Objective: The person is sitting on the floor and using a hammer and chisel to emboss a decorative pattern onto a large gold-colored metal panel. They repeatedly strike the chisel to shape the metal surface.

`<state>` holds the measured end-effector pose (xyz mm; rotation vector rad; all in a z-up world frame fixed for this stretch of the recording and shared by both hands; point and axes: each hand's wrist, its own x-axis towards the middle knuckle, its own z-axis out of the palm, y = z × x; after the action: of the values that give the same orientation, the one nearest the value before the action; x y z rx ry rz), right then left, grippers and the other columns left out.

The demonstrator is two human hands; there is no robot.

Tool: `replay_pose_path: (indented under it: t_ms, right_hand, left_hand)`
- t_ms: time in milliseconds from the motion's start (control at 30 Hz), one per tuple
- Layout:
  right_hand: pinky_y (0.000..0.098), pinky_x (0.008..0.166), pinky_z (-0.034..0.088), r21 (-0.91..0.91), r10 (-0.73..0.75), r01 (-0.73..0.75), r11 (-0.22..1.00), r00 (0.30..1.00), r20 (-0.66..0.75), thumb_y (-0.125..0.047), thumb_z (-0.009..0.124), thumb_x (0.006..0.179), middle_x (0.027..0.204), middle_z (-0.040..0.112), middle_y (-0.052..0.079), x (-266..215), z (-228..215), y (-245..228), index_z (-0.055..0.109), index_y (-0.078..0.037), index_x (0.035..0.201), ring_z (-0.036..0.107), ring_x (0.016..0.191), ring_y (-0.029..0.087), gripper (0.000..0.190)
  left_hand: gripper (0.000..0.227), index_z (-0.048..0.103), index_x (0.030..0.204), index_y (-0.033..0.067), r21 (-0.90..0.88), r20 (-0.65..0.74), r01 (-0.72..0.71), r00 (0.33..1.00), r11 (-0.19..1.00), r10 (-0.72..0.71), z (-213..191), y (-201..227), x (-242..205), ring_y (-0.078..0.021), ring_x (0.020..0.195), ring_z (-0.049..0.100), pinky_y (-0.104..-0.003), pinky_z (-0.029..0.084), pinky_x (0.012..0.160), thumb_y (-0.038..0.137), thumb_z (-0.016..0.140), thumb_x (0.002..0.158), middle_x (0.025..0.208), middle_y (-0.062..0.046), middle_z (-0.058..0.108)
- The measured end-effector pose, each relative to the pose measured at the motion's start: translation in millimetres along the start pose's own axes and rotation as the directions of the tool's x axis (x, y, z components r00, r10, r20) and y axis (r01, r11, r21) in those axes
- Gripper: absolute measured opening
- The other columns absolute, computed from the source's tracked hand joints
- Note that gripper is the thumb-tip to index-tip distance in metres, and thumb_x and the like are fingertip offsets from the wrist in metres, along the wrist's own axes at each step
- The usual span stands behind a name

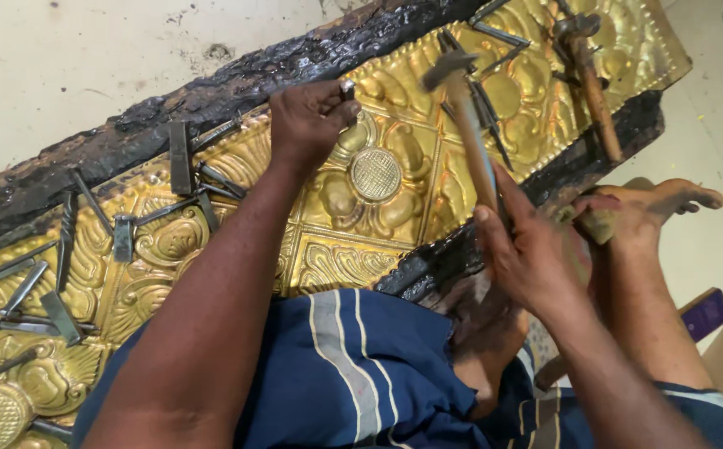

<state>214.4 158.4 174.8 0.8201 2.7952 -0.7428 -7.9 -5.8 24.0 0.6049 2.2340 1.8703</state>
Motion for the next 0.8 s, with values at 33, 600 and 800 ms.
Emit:
replay_pose_path:
  t_ms: [33,600,800]
  right_hand:
    - [0.0278,0.045,0.046,0.126,0.021,-0.026,0.992,0.999,0.037,-0.018,0.059,0.102,0.062,0.063,0.004,3,-6,-6,0.043,-0.015,0.157,0.059,0.047,0.012,0.057]
    - [0.0265,0.045,0.049,-0.046,-0.247,0.243,0.969,0.964,-0.099,-0.014,0.059,0.106,0.065,0.064,0.002,52,-44,-2,0.065,-0.008,0.115,0.06,0.052,0.008,0.012]
    - [0.0275,0.045,0.043,0.206,-0.358,0.485,0.85,0.818,-0.45,-0.012,0.055,0.112,0.072,0.063,0.004,49,-53,-7,0.053,-0.009,0.126,0.054,0.053,0.01,0.015]
  left_hand:
    - [0.008,0.079,0.088,0.0049,0.046,-0.013,-0.02,1.0,0.999,0.02,0,1,-1,-0.0072,0.064,0.072,-0.026,0.058,0.06,0.013,0.079,0.09,0.077,-0.005,0.078]
    - [0.014,0.076,0.088,0.0032,0.137,-0.125,-0.235,0.96,0.962,0.252,17,-20,6,-0.0166,0.062,0.066,-0.03,0.057,0.061,0.017,0.078,0.085,0.071,-0.005,0.07]
    - [0.024,0.069,0.069,0.0038,0.097,0.064,-0.012,0.998,0.995,0.005,11,-15,17,-0.0133,0.054,0.065,-0.03,0.055,0.056,0.011,0.074,0.092,0.062,-0.005,0.069]
